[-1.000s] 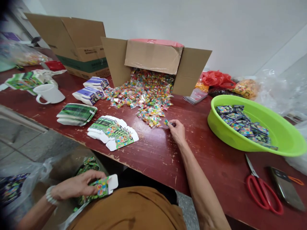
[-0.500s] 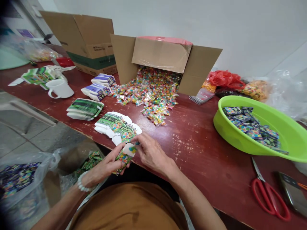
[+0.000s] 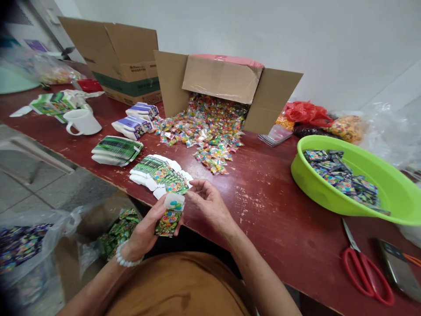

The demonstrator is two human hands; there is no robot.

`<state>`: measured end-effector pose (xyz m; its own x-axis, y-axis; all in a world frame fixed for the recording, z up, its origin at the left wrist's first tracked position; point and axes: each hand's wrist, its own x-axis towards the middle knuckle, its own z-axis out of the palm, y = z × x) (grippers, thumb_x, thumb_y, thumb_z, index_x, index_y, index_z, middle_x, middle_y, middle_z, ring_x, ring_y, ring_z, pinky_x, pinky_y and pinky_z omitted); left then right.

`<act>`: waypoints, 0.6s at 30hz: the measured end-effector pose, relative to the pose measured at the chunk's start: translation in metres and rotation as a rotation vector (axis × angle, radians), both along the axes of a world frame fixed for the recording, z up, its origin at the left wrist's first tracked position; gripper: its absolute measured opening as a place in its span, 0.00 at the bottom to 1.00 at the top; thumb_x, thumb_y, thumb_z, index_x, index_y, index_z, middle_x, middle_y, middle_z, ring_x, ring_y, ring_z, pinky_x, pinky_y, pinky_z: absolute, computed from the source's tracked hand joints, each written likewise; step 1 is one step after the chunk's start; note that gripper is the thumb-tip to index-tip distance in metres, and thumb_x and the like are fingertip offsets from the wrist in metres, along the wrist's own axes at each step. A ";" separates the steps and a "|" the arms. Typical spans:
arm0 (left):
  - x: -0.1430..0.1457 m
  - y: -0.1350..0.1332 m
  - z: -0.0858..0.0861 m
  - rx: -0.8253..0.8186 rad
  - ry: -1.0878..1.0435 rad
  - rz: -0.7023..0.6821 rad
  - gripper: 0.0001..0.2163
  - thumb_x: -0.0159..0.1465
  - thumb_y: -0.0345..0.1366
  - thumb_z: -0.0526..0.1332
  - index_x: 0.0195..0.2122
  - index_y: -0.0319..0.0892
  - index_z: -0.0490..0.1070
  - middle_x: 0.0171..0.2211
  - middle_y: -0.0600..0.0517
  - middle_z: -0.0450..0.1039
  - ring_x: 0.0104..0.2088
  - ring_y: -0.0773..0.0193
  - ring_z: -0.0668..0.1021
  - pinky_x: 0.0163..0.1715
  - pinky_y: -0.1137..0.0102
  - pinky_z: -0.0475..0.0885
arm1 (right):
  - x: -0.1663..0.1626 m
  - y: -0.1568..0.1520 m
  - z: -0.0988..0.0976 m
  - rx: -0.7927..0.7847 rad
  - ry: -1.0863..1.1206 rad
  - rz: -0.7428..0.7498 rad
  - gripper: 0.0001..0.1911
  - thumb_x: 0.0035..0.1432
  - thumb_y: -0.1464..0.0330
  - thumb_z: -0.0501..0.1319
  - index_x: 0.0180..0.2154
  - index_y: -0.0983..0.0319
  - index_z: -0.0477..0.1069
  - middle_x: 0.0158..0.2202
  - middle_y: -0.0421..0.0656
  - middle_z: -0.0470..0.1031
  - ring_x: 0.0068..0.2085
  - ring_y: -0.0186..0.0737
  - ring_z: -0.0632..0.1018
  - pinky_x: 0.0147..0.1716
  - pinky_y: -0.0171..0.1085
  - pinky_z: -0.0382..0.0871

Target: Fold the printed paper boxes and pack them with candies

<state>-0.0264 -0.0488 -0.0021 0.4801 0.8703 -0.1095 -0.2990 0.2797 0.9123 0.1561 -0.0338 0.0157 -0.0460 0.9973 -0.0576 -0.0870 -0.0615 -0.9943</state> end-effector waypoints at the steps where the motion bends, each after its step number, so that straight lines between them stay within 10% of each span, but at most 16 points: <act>1: 0.001 -0.001 -0.001 0.007 0.002 0.009 0.16 0.66 0.48 0.55 0.47 0.41 0.66 0.28 0.50 0.74 0.23 0.65 0.74 0.24 0.72 0.68 | -0.003 -0.001 0.000 0.001 -0.014 0.016 0.20 0.50 0.61 0.69 0.44 0.60 0.69 0.35 0.39 0.73 0.31 0.33 0.72 0.31 0.33 0.67; 14: 0.007 0.000 -0.003 -0.141 -0.034 0.064 0.16 0.64 0.47 0.58 0.41 0.38 0.70 0.25 0.49 0.77 0.20 0.64 0.75 0.19 0.72 0.71 | -0.009 -0.010 -0.004 -0.157 0.297 0.328 0.21 0.52 0.60 0.70 0.45 0.60 0.69 0.35 0.40 0.74 0.25 0.32 0.75 0.25 0.36 0.74; 18: 0.011 0.000 0.000 -0.207 -0.063 0.106 0.14 0.61 0.43 0.62 0.42 0.38 0.71 0.24 0.50 0.77 0.19 0.65 0.75 0.16 0.73 0.71 | -0.021 -0.012 -0.009 -0.054 0.153 0.221 0.14 0.56 0.59 0.66 0.39 0.60 0.71 0.35 0.41 0.74 0.24 0.34 0.75 0.20 0.35 0.72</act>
